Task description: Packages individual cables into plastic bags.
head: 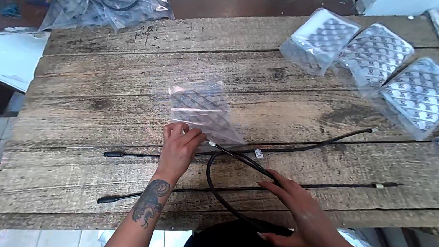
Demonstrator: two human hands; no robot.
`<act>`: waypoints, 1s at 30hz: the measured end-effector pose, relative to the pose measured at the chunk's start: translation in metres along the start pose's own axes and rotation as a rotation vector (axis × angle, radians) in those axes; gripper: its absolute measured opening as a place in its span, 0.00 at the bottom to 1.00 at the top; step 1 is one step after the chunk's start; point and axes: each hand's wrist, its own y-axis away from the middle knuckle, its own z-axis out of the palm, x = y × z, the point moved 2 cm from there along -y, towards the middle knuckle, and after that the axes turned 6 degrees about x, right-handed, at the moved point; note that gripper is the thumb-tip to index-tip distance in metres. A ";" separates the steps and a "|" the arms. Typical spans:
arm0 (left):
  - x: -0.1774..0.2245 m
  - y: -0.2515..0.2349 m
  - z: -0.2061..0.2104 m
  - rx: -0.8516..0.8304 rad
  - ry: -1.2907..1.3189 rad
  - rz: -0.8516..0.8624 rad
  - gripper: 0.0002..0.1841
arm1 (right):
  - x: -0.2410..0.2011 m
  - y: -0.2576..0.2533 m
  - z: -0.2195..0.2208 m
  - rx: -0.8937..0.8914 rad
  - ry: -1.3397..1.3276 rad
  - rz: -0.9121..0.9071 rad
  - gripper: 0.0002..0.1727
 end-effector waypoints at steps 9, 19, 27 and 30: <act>-0.001 0.008 -0.010 0.003 -0.069 -0.098 0.15 | -0.001 0.011 -0.005 -0.003 0.016 0.027 0.55; 0.093 0.018 0.028 -0.181 0.041 0.015 0.28 | -0.002 -0.038 0.007 0.128 -0.026 0.376 0.38; 0.142 0.047 0.014 -0.168 0.319 -0.671 0.21 | -0.008 -0.060 0.044 0.234 -0.018 0.624 0.42; 0.135 0.063 0.025 -0.605 0.442 -1.009 0.19 | 0.001 -0.054 0.069 0.283 0.014 0.594 0.46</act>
